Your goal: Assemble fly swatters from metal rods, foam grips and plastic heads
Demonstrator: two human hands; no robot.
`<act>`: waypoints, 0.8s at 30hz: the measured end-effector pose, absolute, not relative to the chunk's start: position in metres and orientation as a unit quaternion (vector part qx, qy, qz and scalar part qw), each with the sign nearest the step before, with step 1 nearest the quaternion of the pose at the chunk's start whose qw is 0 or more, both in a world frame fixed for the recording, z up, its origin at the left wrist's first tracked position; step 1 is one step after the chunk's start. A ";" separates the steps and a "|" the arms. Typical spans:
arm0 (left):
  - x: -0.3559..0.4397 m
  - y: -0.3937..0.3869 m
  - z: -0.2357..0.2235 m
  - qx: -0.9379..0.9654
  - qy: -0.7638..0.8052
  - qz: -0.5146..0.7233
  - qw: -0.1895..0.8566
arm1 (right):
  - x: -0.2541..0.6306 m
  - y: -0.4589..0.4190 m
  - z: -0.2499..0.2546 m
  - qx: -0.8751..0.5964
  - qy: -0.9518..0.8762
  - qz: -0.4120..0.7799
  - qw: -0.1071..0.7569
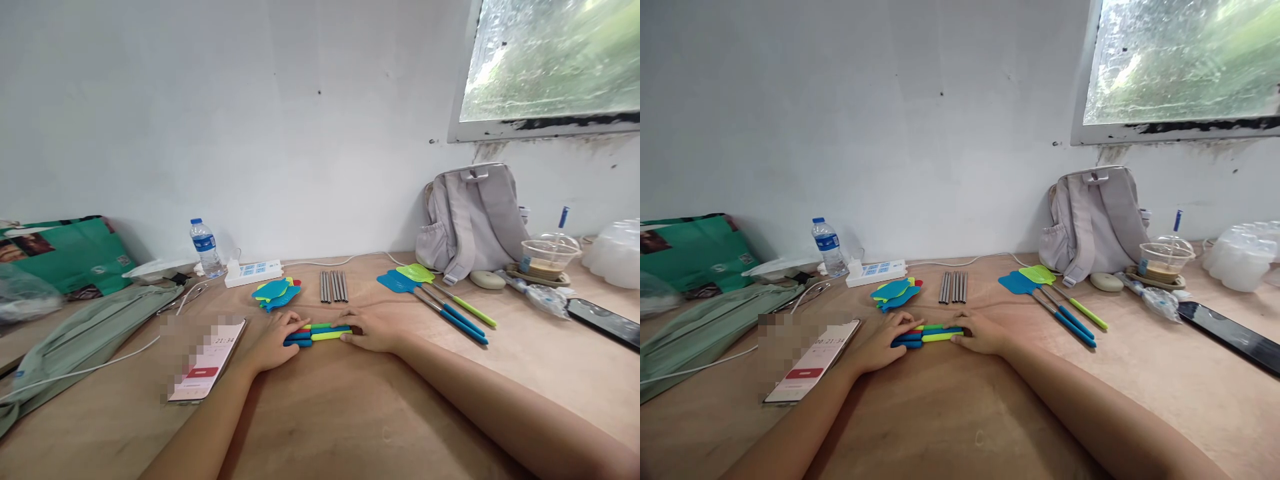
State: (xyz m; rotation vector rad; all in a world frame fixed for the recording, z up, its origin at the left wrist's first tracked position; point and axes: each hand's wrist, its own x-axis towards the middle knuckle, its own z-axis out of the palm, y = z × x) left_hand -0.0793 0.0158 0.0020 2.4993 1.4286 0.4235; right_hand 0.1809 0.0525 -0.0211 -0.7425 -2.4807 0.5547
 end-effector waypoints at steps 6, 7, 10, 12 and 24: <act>-0.080 0.015 0.001 0.857 0.479 0.154 0.115 | 0.182 0.049 -0.017 -0.278 -0.911 0.187 0.242; -0.080 0.015 0.001 0.858 0.477 0.151 0.117 | 0.182 0.049 -0.017 -0.280 -0.910 0.185 0.242; -0.082 0.015 -0.001 0.860 0.476 0.137 0.122 | 0.182 0.049 -0.016 -0.279 -0.911 0.182 0.242; -0.083 0.015 -0.002 0.860 0.480 0.129 0.120 | 0.182 0.050 -0.016 -0.279 -0.911 0.185 0.239; -0.081 0.011 0.002 0.873 0.472 0.075 0.095 | 0.175 0.046 -0.022 -0.281 -0.908 0.172 0.260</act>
